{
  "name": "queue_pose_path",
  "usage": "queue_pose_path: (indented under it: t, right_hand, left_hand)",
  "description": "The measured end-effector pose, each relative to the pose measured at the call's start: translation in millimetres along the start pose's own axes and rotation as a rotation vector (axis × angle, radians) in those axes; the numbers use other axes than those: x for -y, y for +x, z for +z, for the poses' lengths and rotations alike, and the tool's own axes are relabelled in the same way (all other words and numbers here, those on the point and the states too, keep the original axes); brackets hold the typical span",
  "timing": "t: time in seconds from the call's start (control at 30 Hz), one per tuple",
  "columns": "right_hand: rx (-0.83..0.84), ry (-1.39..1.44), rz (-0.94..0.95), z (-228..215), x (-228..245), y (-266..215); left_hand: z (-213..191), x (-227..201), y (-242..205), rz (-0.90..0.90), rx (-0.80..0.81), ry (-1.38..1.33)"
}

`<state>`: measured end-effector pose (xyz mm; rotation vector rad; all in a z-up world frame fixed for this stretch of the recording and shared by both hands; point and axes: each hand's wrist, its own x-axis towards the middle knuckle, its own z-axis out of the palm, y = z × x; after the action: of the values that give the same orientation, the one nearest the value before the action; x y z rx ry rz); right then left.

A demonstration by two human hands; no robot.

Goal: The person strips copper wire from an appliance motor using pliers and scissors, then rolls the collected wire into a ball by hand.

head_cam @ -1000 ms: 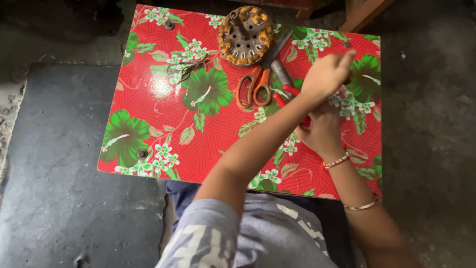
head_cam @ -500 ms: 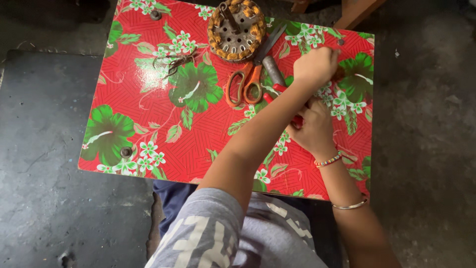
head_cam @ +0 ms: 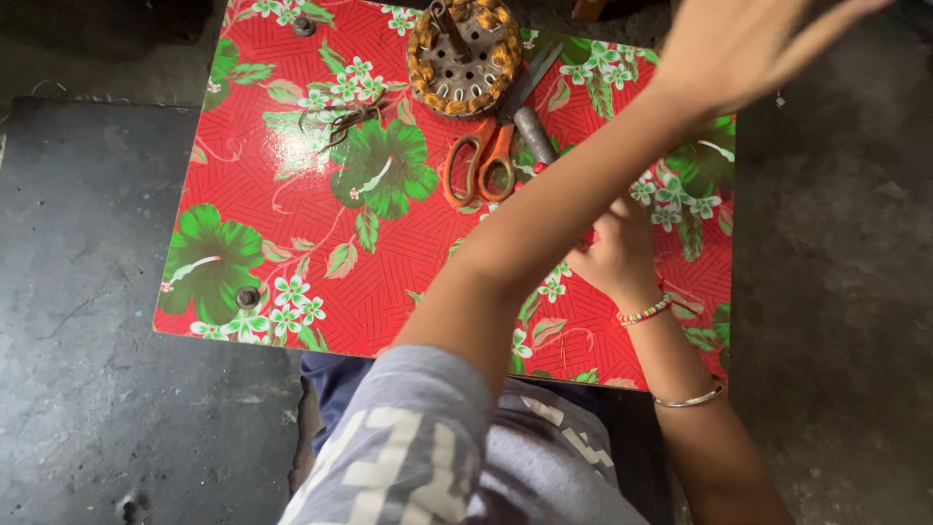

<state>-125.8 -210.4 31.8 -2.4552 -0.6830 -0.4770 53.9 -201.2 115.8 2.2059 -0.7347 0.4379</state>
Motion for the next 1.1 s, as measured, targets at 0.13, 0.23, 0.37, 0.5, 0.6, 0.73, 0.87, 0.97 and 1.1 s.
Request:
queue_pose_path:
  t: [0.13, 0.23, 0.37, 0.5, 0.6, 0.73, 0.87, 0.97, 1.1]
  right_hand:
    - [-0.059, -0.012, -0.15, 2, -11, -6]
    - [-0.035, -0.062, -0.142, 7, -15, -6]
    - [0.024, -0.128, -0.065, 9, -11, -12]
    - [0.068, -0.166, -0.039, 6, -1, -4]
    - [0.099, -0.179, -0.001, 1, 14, 4]
    - [0.154, -0.203, -0.019, 2, 13, 25]
    - [0.204, 0.007, -0.055, 1, -20, 29]
    - [0.25, -0.089, -0.137, 4, -51, 37]
    - [0.207, -0.051, -0.012, 1, -67, 54]
  left_hand:
    - [17, -10, -8, 0.328, -0.194, 0.172]
    - [23, 3, -62, -0.126, 0.455, 0.438]
    - [28, 5, -62, -0.028, 0.506, 0.542]
    - [27, 10, -60, 0.025, 0.486, 0.577]
    - [30, 9, -59, 0.034, 0.495, 0.591]
    - [40, 11, -56, 0.032, 0.509, 0.609]
    - [52, 16, -56, 0.02, 0.517, 0.648]
    - [55, 15, -46, -0.05, 0.662, 0.713]
    - [50, 3, -39, -0.123, 0.788, 0.807]
